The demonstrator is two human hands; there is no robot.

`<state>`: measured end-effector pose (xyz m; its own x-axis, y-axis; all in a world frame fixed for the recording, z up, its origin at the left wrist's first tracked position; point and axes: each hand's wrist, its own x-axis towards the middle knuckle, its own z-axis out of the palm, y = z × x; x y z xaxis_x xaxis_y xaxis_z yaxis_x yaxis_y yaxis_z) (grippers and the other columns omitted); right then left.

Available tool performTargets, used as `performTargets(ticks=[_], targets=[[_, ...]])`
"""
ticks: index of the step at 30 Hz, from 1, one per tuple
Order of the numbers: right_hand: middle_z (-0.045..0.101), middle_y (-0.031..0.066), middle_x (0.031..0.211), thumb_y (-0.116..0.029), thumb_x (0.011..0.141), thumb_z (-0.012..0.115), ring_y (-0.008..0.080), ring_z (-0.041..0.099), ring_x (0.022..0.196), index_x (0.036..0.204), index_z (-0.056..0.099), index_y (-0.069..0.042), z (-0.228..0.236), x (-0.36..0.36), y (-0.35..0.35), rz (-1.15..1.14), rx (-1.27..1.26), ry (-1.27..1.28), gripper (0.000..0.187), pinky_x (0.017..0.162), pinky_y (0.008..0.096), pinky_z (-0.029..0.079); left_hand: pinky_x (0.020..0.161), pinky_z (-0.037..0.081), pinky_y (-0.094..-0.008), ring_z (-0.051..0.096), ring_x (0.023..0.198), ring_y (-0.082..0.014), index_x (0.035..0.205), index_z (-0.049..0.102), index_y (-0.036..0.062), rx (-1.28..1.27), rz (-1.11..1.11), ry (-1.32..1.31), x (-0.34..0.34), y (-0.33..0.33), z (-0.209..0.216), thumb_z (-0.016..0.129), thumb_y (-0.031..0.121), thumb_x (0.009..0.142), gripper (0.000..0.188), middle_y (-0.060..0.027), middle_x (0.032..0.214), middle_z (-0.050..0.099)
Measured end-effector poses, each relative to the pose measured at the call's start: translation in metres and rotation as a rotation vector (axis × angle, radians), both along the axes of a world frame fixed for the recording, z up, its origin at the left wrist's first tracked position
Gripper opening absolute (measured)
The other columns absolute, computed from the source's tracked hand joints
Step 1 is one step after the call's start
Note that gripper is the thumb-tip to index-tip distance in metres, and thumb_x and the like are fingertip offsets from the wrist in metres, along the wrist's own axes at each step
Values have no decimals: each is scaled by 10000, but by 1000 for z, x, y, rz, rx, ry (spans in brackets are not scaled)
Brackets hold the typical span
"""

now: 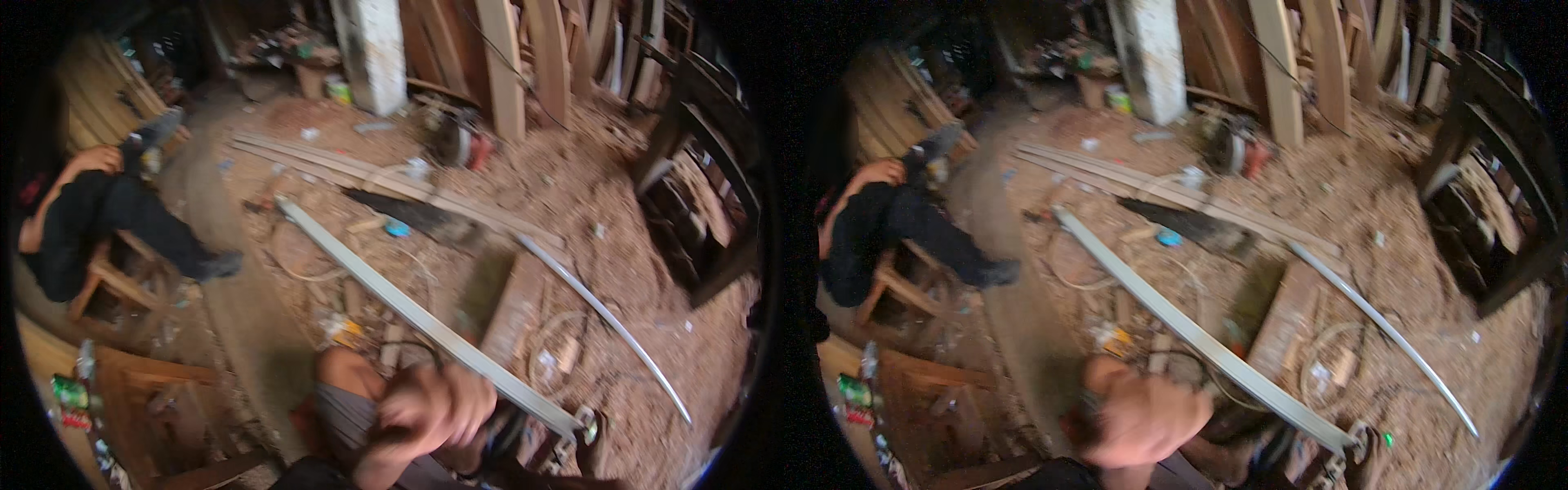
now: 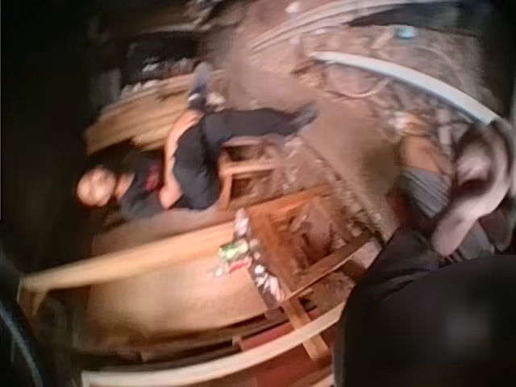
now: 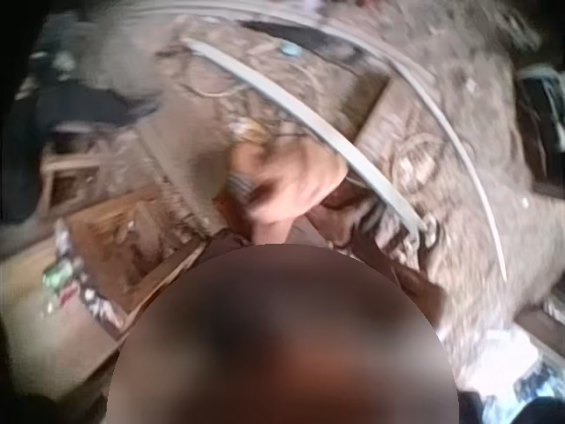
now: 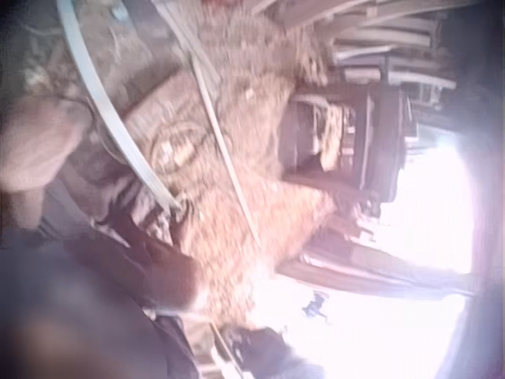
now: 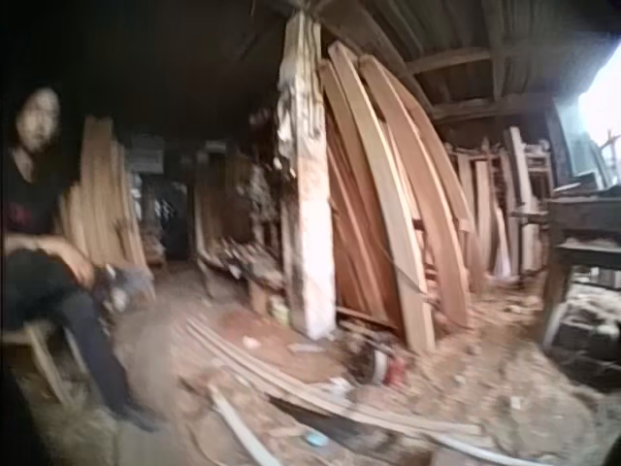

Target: The person sits on the floor and assembles a long white electrical fixture. They use a chisel to carve the fixture, insert a blue plastic connector, and then strip and twist wires to connect them to the fixture.

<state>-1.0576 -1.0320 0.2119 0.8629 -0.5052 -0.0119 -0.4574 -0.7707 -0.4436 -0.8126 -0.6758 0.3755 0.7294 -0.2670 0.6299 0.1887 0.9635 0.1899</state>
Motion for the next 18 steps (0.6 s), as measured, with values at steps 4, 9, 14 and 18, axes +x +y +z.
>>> performTargets(ticks=[4, 9, 14, 18], targets=[[608, 220, 1260, -180, 820, 768, 425, 586, 1128, 1351, 553, -26, 5, 57, 39, 330, 49, -143, 593, 982, 502, 475, 816, 433, -280, 548, 895, -119, 1095, 611, 39, 979, 270, 293, -6, 2, -113, 604, 114, 998, 122, -48, 969, 605], [615, 233, 1252, -483, 730, 811, 424, 609, 1129, 1412, 459, -15, -10, 135, 84, 562, -6, 170, 900, 940, 502, 496, 660, 456, -226, 578, 744, -83, 1110, 630, 49, 1493, 323, 568, -27, 19, -240, 666, 246, 979, 239, 9, 890, 628], [678, 223, 1117, -560, 719, 808, 404, 666, 1027, 1332, 521, -28, -14, 164, 72, 496, 109, 552, 861, 871, 496, 531, 633, 496, -260, 633, 785, -129, 1170, 632, 112, 1315, 352, 843, 1, 47, -320, 695, 390, 941, 366, -9, 953, 664], [681, 193, 1054, -437, 756, 791, 411, 663, 978, 1259, 572, -51, 0, 136, 67, 482, -71, 350, 671, 827, 514, 539, 721, 517, -315, 636, 924, -170, 1257, 593, 100, 1277, 426, 970, 59, 61, -349, 698, 363, 941, 424, -60, 1130, 629]])
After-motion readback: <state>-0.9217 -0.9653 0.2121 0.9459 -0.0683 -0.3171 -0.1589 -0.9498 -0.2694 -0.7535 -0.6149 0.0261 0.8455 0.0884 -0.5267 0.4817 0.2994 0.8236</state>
